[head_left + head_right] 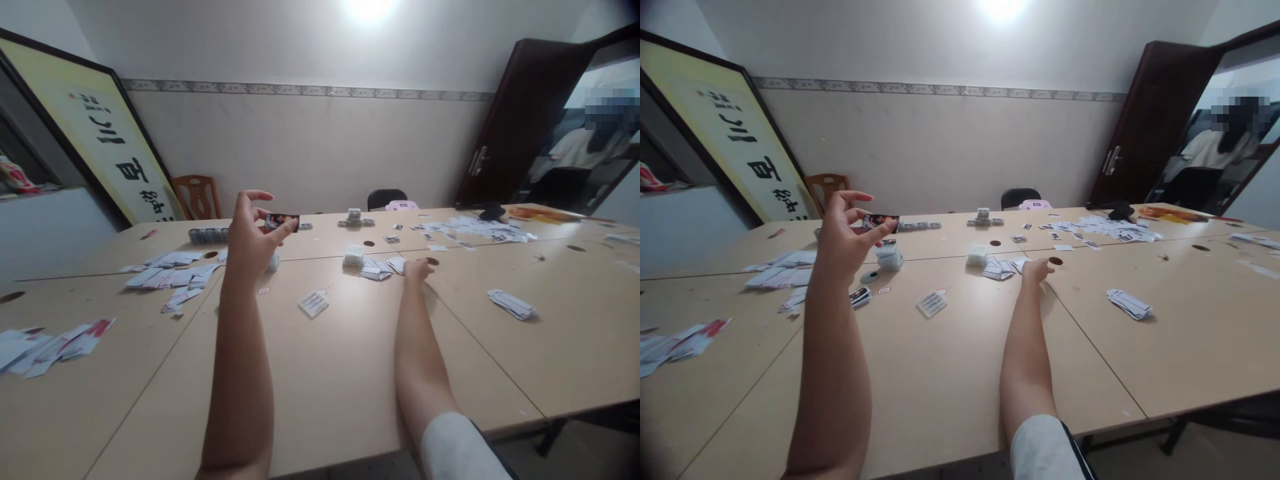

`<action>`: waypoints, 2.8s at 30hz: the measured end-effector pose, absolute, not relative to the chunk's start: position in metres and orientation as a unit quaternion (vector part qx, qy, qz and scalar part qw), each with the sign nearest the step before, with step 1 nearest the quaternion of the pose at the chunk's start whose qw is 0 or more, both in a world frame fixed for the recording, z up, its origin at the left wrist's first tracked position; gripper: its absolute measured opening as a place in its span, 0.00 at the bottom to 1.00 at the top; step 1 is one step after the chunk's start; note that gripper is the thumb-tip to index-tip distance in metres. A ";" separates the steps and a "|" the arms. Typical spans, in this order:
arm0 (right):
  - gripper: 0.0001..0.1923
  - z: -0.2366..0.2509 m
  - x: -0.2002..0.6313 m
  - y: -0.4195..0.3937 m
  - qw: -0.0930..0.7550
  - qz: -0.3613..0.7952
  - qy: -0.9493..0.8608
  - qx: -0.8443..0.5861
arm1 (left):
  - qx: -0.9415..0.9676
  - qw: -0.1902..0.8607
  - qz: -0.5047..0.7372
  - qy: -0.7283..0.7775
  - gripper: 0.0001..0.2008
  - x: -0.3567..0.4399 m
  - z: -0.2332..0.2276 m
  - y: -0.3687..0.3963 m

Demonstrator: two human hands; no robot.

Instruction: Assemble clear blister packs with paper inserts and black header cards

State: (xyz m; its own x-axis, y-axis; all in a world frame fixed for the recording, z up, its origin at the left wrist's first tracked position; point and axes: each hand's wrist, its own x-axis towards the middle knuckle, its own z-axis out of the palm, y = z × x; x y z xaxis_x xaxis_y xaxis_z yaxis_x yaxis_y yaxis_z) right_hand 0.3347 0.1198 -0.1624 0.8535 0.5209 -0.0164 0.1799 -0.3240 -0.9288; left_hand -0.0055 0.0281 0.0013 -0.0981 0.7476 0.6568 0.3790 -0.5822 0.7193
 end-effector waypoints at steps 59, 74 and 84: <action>0.08 -0.038 0.157 0.070 0.663 0.070 -0.702 -0.251 | 0.490 0.497 0.649 0.303 0.12 0.009 -0.020 0.066; 0.10 -0.035 0.158 0.063 0.630 -0.016 -0.746 -0.217 | 0.519 0.438 0.667 0.306 0.09 0.007 -0.021 0.066; 0.10 -0.031 0.164 0.061 0.618 -0.008 -0.748 -0.240 | 0.601 0.196 0.612 0.475 0.14 -0.016 -0.022 0.074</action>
State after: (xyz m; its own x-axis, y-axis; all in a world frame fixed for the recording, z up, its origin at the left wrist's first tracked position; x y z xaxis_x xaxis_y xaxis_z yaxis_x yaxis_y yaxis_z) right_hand 0.1643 0.0614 -0.0310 -0.1204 0.3496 0.9291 0.3700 0.8843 -0.2847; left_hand -0.0157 0.0743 -0.0217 -0.2004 0.8103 0.5506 0.3310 -0.4730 0.8165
